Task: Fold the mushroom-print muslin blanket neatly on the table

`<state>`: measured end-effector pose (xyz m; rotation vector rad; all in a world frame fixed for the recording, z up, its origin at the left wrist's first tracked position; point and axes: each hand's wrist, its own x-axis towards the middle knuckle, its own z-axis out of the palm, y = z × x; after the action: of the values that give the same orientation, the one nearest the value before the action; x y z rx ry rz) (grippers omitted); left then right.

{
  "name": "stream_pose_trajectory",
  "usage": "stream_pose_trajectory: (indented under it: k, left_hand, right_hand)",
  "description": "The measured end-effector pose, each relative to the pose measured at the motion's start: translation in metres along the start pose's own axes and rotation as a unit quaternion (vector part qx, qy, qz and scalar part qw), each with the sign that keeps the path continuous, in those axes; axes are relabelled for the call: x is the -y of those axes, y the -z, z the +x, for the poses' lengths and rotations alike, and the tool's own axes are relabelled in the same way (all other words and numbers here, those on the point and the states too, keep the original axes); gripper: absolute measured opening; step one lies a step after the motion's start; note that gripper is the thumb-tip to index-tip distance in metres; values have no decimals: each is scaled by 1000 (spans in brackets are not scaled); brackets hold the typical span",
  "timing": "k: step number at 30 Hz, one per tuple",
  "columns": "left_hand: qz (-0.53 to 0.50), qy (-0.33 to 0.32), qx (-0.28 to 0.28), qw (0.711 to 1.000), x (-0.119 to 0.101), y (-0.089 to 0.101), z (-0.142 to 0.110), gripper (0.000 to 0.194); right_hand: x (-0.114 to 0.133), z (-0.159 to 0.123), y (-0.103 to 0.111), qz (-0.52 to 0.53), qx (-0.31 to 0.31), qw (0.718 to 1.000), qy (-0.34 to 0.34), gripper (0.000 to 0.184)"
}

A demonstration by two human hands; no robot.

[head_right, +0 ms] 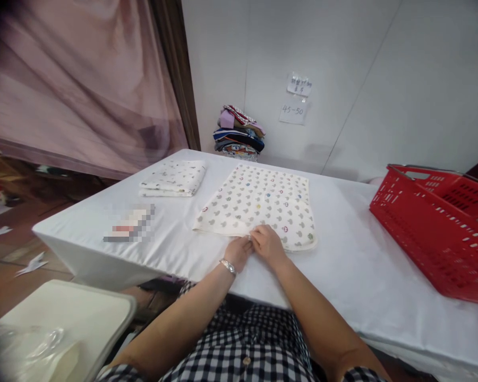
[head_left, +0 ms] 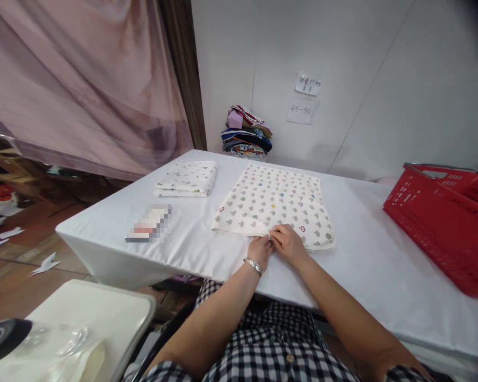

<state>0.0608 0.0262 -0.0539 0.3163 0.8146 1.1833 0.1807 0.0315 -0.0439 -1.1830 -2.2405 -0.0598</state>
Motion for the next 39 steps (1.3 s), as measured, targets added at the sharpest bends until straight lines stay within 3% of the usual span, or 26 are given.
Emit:
stream_pose_trajectory:
  k: [8,15,21,29,39]
  left_hand:
    - [1,-2,18,1000,-1,3,0,12]
    - [-6,-4,7,1000,-1,1,-1,10]
    - [-10,1,-14,1000,-3,-1,-2,12]
    - [1,16,-17,1000,-4,-2,0,9]
    - [-1,9,-10,1000,-1,0,4,7]
  right_hand:
    - [-4,-3,-4,-1,3,1000,-5,22]
    - [-8,-4,-10,44,-41,998,-32,23]
    - [-5,-1,-10,24,-83,995,-42,24]
    - [-6,0,-12,9,-41,998,-36,24]
    - [-4,-1,-10,21,-49,998,-44,26]
